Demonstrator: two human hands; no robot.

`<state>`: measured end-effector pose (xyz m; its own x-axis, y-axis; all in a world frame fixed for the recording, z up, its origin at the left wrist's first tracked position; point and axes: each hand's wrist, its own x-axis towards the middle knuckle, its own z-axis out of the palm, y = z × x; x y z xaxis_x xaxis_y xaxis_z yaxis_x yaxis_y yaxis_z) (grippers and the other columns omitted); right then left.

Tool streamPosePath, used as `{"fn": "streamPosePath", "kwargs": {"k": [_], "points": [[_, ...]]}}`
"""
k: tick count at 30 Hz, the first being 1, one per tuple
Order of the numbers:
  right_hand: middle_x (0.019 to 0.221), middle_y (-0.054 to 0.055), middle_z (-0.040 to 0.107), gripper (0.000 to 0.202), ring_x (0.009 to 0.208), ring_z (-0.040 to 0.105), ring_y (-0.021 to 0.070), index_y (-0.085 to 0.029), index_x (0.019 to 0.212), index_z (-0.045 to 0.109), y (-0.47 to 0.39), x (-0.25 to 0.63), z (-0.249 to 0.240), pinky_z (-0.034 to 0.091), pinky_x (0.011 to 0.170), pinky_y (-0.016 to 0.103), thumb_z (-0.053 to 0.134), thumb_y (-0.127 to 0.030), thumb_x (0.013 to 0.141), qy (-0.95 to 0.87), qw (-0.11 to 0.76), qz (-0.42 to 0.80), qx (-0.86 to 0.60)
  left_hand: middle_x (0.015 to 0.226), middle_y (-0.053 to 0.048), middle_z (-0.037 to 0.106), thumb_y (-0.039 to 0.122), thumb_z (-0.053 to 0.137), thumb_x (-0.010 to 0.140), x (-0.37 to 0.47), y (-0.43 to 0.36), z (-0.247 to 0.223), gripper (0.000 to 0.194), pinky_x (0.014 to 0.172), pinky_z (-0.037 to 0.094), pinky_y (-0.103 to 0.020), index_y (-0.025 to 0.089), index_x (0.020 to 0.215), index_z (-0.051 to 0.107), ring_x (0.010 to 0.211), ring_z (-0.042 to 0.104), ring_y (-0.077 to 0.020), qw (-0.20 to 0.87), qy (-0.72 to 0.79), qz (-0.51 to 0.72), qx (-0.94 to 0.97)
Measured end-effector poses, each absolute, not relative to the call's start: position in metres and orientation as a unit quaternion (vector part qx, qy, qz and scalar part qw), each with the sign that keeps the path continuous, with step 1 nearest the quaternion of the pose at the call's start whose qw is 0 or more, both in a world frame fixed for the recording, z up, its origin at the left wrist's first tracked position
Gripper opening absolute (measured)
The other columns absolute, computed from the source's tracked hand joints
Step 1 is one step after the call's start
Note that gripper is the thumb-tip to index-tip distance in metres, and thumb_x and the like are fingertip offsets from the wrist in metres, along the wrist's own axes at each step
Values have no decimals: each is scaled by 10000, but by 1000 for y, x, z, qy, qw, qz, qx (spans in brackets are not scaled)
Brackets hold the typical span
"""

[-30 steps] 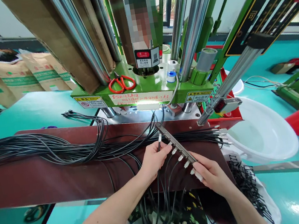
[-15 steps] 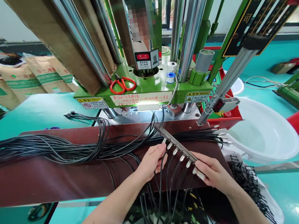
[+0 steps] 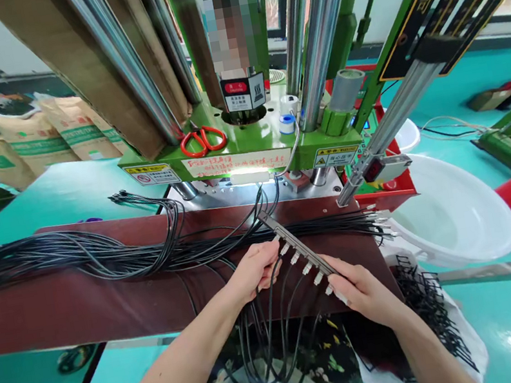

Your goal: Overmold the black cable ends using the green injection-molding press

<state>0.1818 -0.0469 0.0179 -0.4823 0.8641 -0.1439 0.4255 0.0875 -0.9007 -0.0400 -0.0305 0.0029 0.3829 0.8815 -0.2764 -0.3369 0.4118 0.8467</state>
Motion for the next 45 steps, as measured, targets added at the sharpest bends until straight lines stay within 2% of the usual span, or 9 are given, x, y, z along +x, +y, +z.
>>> {"fn": "streamPosePath", "kwargs": {"k": [7,10,14,17,24,33,39,42,45], "points": [[1010,90,623,436,895,564,211,-178,1228,508,-48,180,11,478,726,296,431,-397,858,-667,247,531,-460,366,104,266,533,512,741,-36,-26,4,462,301,129,-145,182,537,292,272,192,-1,755,380,410,342],[948,102,624,485,648,560,149,-166,1213,525,-49,184,9,451,493,232,469,-450,824,-599,275,575,-484,493,58,451,525,547,719,-35,-31,13,392,323,271,-142,170,657,392,348,403,-38,766,369,401,341],[605,22,537,564,405,342,55,-144,1249,481,-49,200,12,233,323,162,500,-482,799,-569,270,584,-512,681,-12,599,349,725,584,-30,-50,17,415,442,459,-227,167,838,451,539,593,-135,850,336,265,308],[532,-24,423,601,395,273,47,-139,1262,460,-48,209,16,163,322,158,496,-511,790,-559,266,589,-520,619,-30,604,302,733,564,-23,-63,11,361,450,456,-216,137,764,482,521,597,-136,869,333,219,295],[534,-22,427,629,396,261,51,-142,1271,451,-42,217,35,155,339,178,472,-543,786,-593,216,560,-537,526,-9,573,286,740,507,-1,-68,1,386,341,394,-194,157,700,431,439,562,-141,818,414,265,299],[650,20,572,533,433,395,80,-150,1154,551,-25,212,41,228,344,192,479,-514,771,-616,177,515,-569,742,-2,538,408,637,662,-22,-58,6,431,496,480,-273,186,914,367,578,585,-129,750,467,279,376],[802,50,650,294,677,587,161,-182,1022,535,-14,216,26,407,532,239,387,-368,851,-799,93,290,-518,838,-20,537,299,612,697,-68,-50,44,291,566,468,-254,176,919,469,652,542,-108,586,480,375,535],[574,58,611,329,522,574,186,-137,931,548,-14,216,23,317,460,263,314,-363,887,-870,17,90,-484,730,-6,540,289,559,739,-84,-28,61,160,591,460,-252,162,816,498,676,546,-123,552,455,466,520],[439,49,545,371,386,517,195,-120,885,575,-14,219,17,186,410,280,297,-365,896,-900,-9,-50,-432,810,3,533,216,596,702,-92,9,58,147,690,435,-219,169,812,510,772,524,-102,465,476,597,448]]}}
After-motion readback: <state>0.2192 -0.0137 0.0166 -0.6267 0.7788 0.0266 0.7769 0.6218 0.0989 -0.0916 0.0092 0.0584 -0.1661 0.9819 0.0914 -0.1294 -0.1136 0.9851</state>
